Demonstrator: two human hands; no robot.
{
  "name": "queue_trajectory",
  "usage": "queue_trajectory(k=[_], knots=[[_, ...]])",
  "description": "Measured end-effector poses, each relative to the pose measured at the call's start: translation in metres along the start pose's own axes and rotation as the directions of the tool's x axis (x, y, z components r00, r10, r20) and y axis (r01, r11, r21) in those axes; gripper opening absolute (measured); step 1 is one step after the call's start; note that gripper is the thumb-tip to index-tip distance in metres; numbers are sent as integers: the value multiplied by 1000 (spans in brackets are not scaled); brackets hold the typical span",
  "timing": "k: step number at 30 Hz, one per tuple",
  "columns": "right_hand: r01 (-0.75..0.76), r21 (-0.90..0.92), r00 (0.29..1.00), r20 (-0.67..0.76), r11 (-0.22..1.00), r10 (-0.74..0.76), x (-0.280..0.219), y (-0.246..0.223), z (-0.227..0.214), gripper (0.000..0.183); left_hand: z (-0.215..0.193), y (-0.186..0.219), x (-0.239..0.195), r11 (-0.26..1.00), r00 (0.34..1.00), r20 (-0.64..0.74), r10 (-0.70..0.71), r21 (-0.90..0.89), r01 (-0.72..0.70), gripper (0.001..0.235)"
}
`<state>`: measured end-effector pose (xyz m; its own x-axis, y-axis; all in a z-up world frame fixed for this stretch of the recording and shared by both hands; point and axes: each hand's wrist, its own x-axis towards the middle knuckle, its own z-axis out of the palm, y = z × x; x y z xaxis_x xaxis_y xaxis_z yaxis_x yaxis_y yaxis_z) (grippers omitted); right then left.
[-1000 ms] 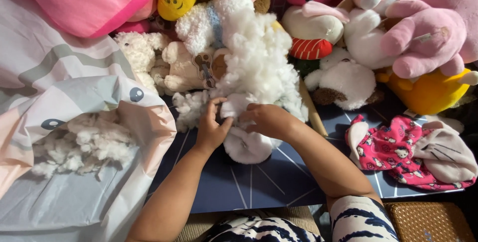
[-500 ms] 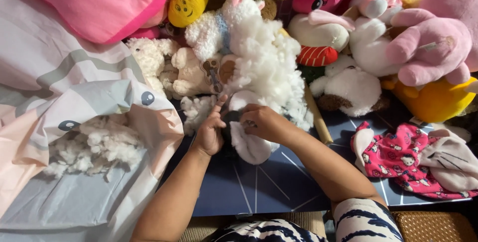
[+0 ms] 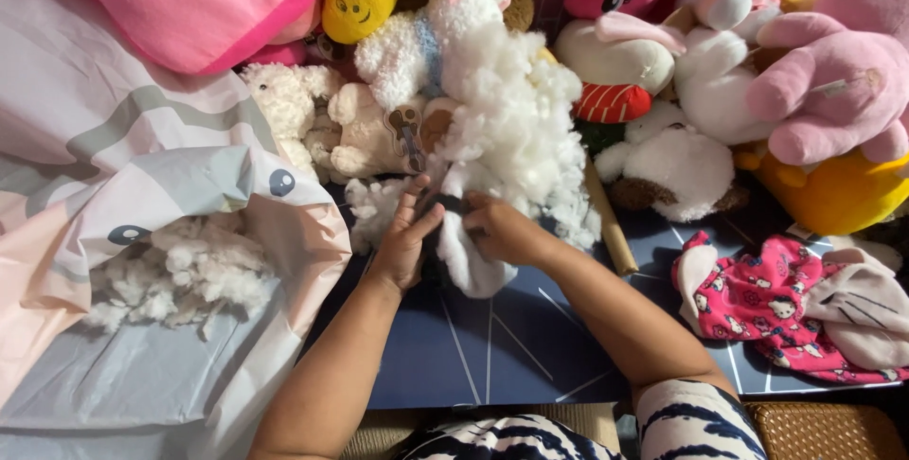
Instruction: Stuffing a small panda plush toy with white synthetic fiber fill from a large bag
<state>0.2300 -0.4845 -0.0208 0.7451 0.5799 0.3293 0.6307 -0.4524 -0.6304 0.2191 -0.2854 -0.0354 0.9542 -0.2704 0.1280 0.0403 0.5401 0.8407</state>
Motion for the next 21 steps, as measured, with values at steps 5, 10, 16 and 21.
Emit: queue_trajectory(k=[5,10,16,21], knots=[[15,170,1000,-12,985,-13,2,0,-5,9,-13,-3,1,1000,995,96,5,7,-5,69],[-77,531,985,-90,844,147,-6,-24,-22,7,-5,4,1,995,993,120,20,91,-31,76],[-158,704,907,-173,692,384,-29,-6,-16,14,-2,15,2,542,977,-211,-21,819,189,51],[-77,435,893,-369,897,256,-31,43,9,27,42,73,-14,534,779,-11,-627,722,441,83]])
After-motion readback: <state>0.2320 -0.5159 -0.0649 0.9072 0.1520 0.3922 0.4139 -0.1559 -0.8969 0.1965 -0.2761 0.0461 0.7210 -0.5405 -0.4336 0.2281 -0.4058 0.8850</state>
